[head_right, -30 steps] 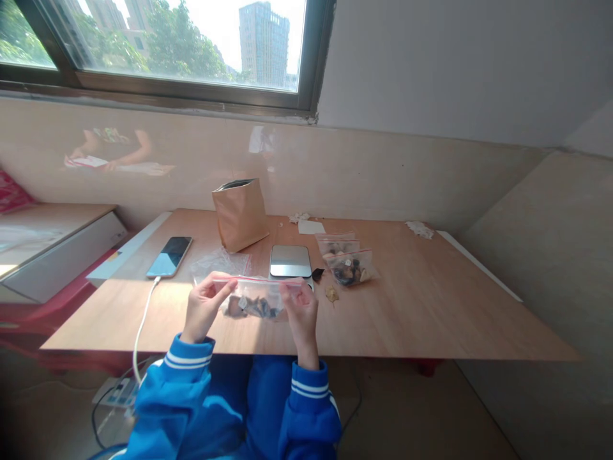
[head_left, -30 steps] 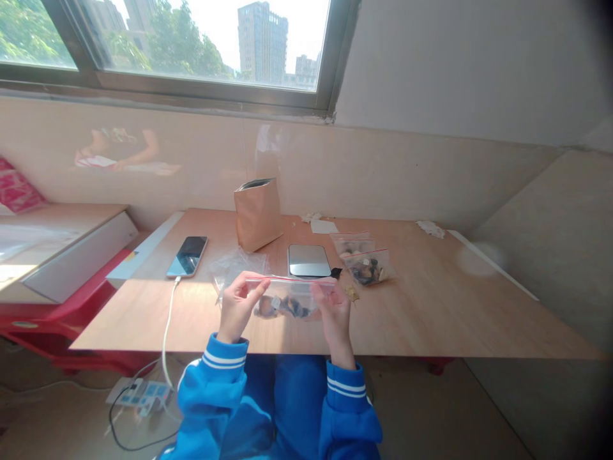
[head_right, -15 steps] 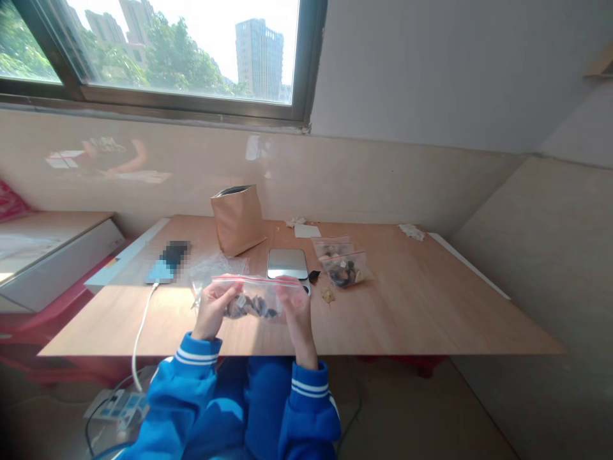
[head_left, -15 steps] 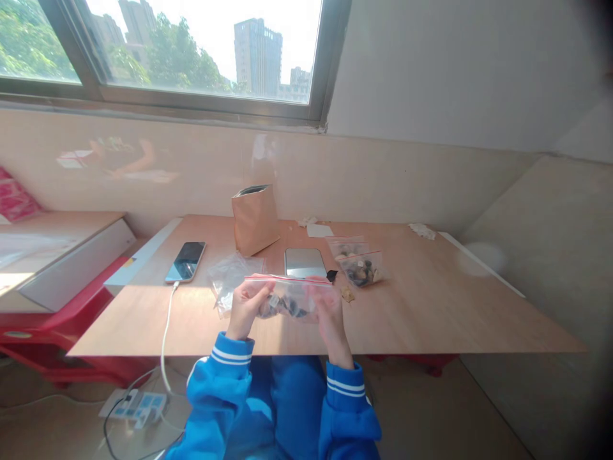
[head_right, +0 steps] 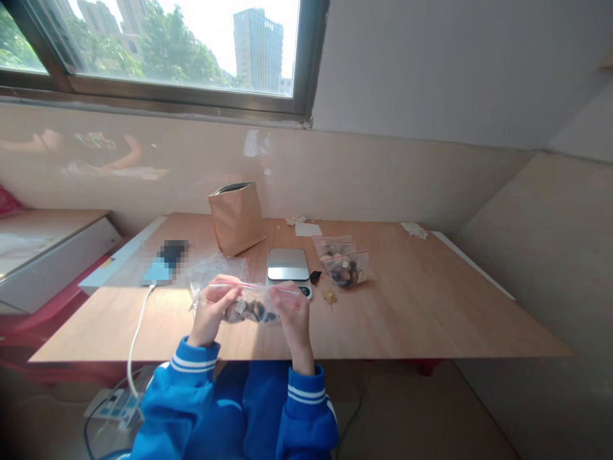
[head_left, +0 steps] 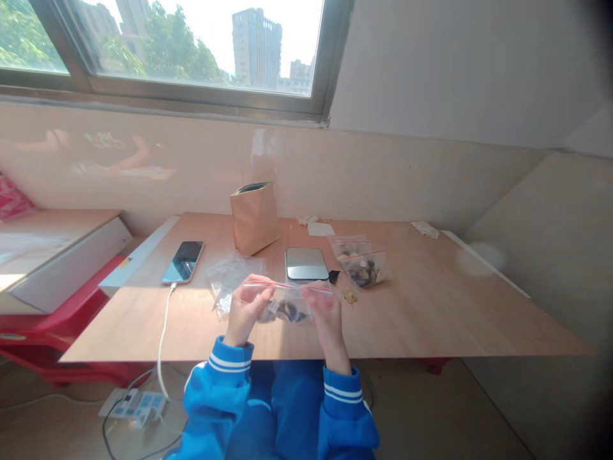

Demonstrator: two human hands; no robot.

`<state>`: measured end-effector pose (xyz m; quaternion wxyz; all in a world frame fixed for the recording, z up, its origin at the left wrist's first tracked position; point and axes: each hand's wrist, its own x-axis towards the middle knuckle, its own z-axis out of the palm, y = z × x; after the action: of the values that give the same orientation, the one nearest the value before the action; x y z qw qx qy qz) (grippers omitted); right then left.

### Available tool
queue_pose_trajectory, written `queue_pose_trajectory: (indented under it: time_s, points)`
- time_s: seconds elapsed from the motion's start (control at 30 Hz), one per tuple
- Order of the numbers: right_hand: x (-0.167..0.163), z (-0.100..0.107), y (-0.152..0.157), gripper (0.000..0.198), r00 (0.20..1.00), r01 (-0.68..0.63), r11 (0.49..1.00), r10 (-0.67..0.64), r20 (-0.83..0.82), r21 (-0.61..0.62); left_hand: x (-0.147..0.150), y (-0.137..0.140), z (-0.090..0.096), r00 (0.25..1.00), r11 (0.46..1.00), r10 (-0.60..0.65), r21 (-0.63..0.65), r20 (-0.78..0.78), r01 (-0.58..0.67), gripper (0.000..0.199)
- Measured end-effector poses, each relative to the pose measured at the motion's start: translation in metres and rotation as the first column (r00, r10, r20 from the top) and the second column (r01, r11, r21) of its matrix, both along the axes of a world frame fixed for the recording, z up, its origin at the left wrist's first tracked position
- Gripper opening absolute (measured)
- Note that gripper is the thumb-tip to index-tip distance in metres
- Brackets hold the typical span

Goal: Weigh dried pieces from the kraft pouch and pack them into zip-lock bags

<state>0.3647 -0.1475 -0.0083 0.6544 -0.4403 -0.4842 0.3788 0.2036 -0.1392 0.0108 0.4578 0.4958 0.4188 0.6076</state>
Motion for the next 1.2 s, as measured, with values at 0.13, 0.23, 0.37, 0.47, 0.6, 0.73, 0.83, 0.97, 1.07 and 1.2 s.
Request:
queue_pose_trajectory:
  time_s: [0.13, 0.23, 0.37, 0.47, 0.6, 0.73, 0.83, 0.97, 1.07, 1.2]
  points:
    - [-0.004, 0.001, 0.007, 0.016, 0.998, 0.010, 1.000, -0.011, -0.060, -0.022, 0.002, 0.000, 0.002, 0.999, 0.999, 0.042, -0.013, -0.008, -0.042, 0.025]
    - [-0.004, 0.000, 0.008, 0.015, 0.992, -0.052, 0.998, 0.048, -0.114, -0.039, 0.001, 0.001, 0.004, 1.000, 1.000, -0.019, -0.007, -0.024, 0.019, 0.025]
    - [-0.007, -0.002, 0.005, 0.025, 0.969, -0.218, 0.973, 0.206, -0.135, -0.077, 0.001, 0.001, 0.002, 0.996, 0.996, -0.081, -0.044, -0.048, 0.079, 0.024]
    - [-0.011, -0.002, 0.003, 0.022, 0.962, -0.257, 0.963, 0.246, -0.117, -0.083, 0.002, -0.002, -0.002, 0.999, 0.997, -0.048, -0.061, -0.024, 0.046, 0.022]
    - [-0.015, -0.002, 0.003, 0.019, 0.991, -0.126, 0.990, 0.122, -0.056, -0.068, 0.002, -0.004, -0.006, 0.998, 0.999, -0.020, -0.033, -0.051, 0.019, 0.021]
    - [-0.015, -0.002, 0.003, 0.024, 1.000, -0.005, 0.997, 0.007, 0.020, -0.079, 0.004, -0.005, -0.006, 0.996, 0.998, 0.032, -0.057, -0.081, -0.037, 0.021]
    - [-0.012, -0.003, 0.004, 0.024, 0.999, 0.021, 0.998, -0.018, 0.048, -0.067, 0.007, -0.005, -0.005, 0.995, 0.997, 0.037, -0.069, -0.092, -0.043, 0.022]
    - [-0.006, -0.002, 0.004, 0.020, 0.998, -0.070, 0.992, 0.070, -0.001, -0.101, 0.010, -0.005, -0.003, 0.995, 0.998, 0.030, -0.050, -0.098, -0.035, 0.022]
    - [-0.001, 0.000, 0.003, 0.020, 0.988, -0.151, 0.983, 0.152, 0.002, -0.100, 0.008, -0.003, -0.003, 0.996, 0.997, 0.002, -0.075, -0.088, -0.009, 0.022]
    - [0.003, -0.001, 0.004, 0.023, 0.979, -0.197, 0.974, 0.201, 0.033, -0.110, 0.002, 0.000, -0.008, 0.998, 0.996, -0.023, -0.088, -0.062, 0.017, 0.025]
